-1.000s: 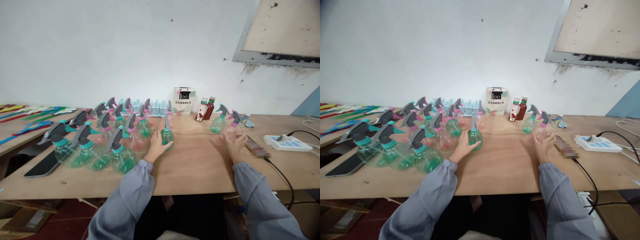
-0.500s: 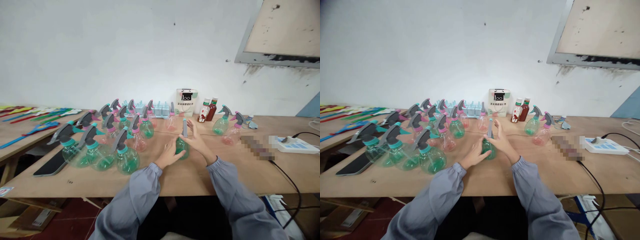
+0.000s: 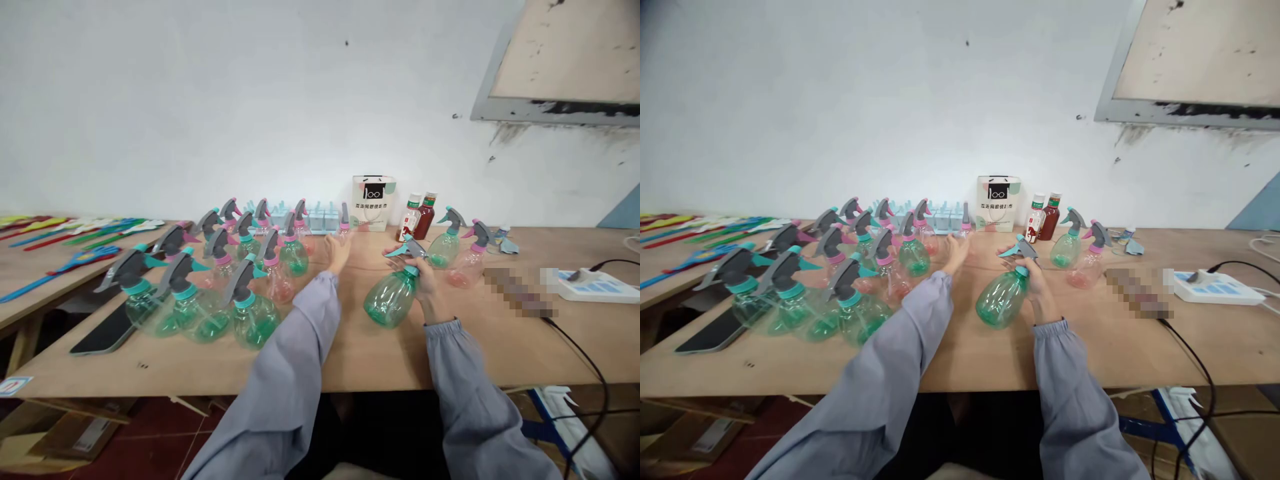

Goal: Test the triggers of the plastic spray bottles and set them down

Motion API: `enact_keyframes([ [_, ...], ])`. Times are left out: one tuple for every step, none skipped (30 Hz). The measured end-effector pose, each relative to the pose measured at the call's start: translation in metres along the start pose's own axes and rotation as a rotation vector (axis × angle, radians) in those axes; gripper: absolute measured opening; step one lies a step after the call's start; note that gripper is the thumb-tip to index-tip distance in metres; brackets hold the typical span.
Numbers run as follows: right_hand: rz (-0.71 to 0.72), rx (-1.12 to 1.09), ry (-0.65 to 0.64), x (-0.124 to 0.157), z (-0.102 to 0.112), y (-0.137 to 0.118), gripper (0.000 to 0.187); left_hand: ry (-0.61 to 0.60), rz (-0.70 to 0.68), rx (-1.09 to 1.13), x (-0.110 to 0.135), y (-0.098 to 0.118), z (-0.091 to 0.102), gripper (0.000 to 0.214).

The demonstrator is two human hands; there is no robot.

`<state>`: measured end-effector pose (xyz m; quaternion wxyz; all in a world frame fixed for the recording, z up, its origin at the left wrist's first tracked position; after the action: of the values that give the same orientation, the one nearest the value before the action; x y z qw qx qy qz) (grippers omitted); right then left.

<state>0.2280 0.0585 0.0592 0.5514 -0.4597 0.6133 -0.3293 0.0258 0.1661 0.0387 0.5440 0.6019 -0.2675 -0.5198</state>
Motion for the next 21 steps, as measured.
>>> enact_keyframes([
  [-0.01, -0.023, -0.013, 0.0, -0.003, 0.0, 0.03, -0.012, -0.011, -0.01, -0.01, 0.003, -0.004, 0.08],
  [-0.02, -0.037, -0.025, 0.0, -0.006, 0.001, 0.031, -0.032, -0.027, -0.025, -0.016, 0.006, -0.007, 0.084],
  [-0.031, -0.045, -0.038, 0.001, -0.01, 0.002, 0.032, -0.055, -0.041, -0.043, -0.02, 0.007, -0.01, 0.083],
  [-0.039, -0.049, -0.049, 0.001, -0.015, 0.004, 0.033, -0.074, -0.048, -0.07, -0.02, 0.008, -0.011, 0.078],
  [-0.044, -0.053, -0.059, 0.002, -0.019, 0.005, 0.034, -0.085, -0.05, -0.104, -0.018, 0.007, -0.011, 0.07],
  [-0.046, -0.059, -0.066, 0.003, -0.023, 0.006, 0.034, -0.089, -0.051, -0.143, -0.012, 0.005, -0.01, 0.063],
  [-0.048, -0.068, -0.074, 0.005, -0.027, 0.006, 0.034, -0.089, -0.056, -0.182, -0.005, 0.003, -0.007, 0.058],
  [-0.05, -0.078, -0.085, 0.006, -0.03, 0.007, 0.034, -0.089, -0.07, -0.217, 0.004, 0.002, -0.004, 0.055],
  [-0.053, -0.089, -0.098, 0.007, -0.032, 0.007, 0.034, -0.095, -0.097, -0.248, 0.014, 0.0, 0.001, 0.054],
  [-0.057, -0.099, -0.116, 0.008, -0.035, 0.006, 0.033, -0.112, -0.132, -0.273, 0.025, -0.001, 0.006, 0.054],
  [-0.063, -0.108, -0.136, 0.009, -0.037, 0.006, 0.032, -0.136, -0.173, -0.288, 0.036, -0.002, 0.012, 0.053],
  [-0.068, -0.114, -0.156, 0.01, -0.039, 0.006, 0.031, -0.154, -0.213, -0.293, 0.047, -0.004, 0.02, 0.053],
  [-0.071, -0.12, -0.175, 0.011, -0.042, 0.005, 0.031, -0.161, -0.245, -0.293, 0.058, -0.005, 0.028, 0.053],
  [-0.072, -0.128, -0.189, 0.011, -0.044, 0.005, 0.031, -0.16, -0.271, -0.288, 0.067, -0.008, 0.037, 0.053],
  [-0.074, -0.137, -0.2, 0.011, -0.047, 0.005, 0.031, -0.159, -0.297, -0.27, 0.076, -0.009, 0.046, 0.053],
  [-0.077, -0.145, -0.208, 0.012, -0.05, 0.006, 0.032, -0.154, -0.321, -0.241, 0.083, -0.011, 0.053, 0.054],
  [-0.081, -0.15, -0.213, 0.012, -0.052, 0.006, 0.032, -0.148, -0.339, -0.208, 0.088, -0.012, 0.06, 0.053],
  [-0.087, -0.155, -0.214, 0.013, -0.055, 0.007, 0.032, -0.143, -0.35, -0.176, 0.092, -0.013, 0.066, 0.053],
  [-0.093, -0.156, -0.213, 0.013, -0.057, 0.008, 0.032, -0.139, -0.354, -0.149, 0.095, -0.014, 0.071, 0.053],
  [-0.098, -0.152, -0.211, 0.014, -0.057, 0.009, 0.031, -0.138, -0.349, -0.133, 0.096, -0.014, 0.074, 0.052],
  [-0.098, -0.143, -0.204, 0.014, -0.057, 0.01, 0.029, -0.141, -0.341, -0.125, 0.096, -0.013, 0.077, 0.052],
])
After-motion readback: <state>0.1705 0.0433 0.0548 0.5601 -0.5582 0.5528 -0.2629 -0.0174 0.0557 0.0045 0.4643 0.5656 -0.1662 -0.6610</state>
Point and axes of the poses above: each hand's wrist, its own x-axis away from the middle knuckle, its own z-axis out of the back of the hand, y = z × x, the point moved 4 cm from there along -x, towards the middle knuckle, and after that the axes turned 10 degrees about x, right-handed, at the moved point
